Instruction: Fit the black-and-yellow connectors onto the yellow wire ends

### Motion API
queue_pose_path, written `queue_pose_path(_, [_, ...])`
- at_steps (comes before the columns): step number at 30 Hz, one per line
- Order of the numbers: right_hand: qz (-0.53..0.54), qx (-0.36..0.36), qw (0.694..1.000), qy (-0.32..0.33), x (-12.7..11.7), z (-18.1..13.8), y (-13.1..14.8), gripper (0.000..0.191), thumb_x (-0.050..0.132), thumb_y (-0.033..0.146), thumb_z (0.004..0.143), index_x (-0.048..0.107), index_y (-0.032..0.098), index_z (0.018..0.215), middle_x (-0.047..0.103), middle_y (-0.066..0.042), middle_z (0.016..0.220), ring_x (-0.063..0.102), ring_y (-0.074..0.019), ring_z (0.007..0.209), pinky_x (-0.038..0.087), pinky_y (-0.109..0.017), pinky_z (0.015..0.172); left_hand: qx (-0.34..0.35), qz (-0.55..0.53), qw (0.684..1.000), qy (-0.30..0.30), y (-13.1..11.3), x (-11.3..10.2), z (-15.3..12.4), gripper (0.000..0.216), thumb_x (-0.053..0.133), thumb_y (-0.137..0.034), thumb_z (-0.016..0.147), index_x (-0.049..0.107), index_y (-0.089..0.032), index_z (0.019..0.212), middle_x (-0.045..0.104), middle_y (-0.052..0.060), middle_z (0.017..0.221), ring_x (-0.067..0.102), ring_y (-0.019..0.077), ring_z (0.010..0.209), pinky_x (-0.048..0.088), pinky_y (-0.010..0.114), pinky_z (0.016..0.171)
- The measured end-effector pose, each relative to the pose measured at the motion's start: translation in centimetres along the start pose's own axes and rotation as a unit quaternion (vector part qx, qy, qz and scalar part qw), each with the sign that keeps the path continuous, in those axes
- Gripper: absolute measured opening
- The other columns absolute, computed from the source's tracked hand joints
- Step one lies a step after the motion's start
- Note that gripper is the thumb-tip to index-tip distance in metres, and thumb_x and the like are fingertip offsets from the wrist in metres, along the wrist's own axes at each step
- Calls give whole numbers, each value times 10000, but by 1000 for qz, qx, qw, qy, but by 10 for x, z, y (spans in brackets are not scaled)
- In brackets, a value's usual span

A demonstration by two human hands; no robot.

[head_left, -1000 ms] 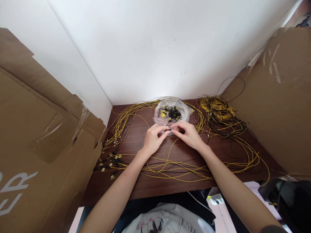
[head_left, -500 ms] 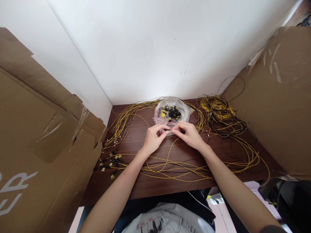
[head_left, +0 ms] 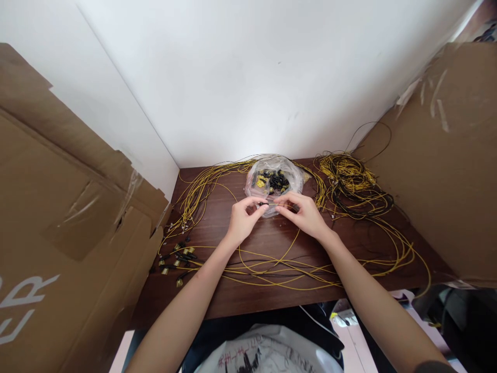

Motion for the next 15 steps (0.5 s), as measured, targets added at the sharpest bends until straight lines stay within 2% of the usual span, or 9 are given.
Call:
queue_pose_path(8, [1,-5,1000,19,6,-1,4,201,538,349,863,643,193,790,608,-31,730,542,-160,662,421,-286,617,11,14,999,27,0,4,-1,212,667,-287,736,671,-159,905,533,-27,578,419,79,510,346,205,518])
queue_pose_path(15, [-2,-7,1000,10,1,0,2,181,537,319,865,628,185,786,618,-34,757,564,-163,695,430,-287,653,16,15,1000,16,-2,4,-1,154,676,-285,721,671,-149,792,561,-14,595,435,83,521,350,212,530])
Point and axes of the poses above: each hand's wrist, its own z-axis towards the middle knuckle, its own x-axis out of the palm, y = z × x, the point moved 6 cm from there along z, towards the middle knuckle
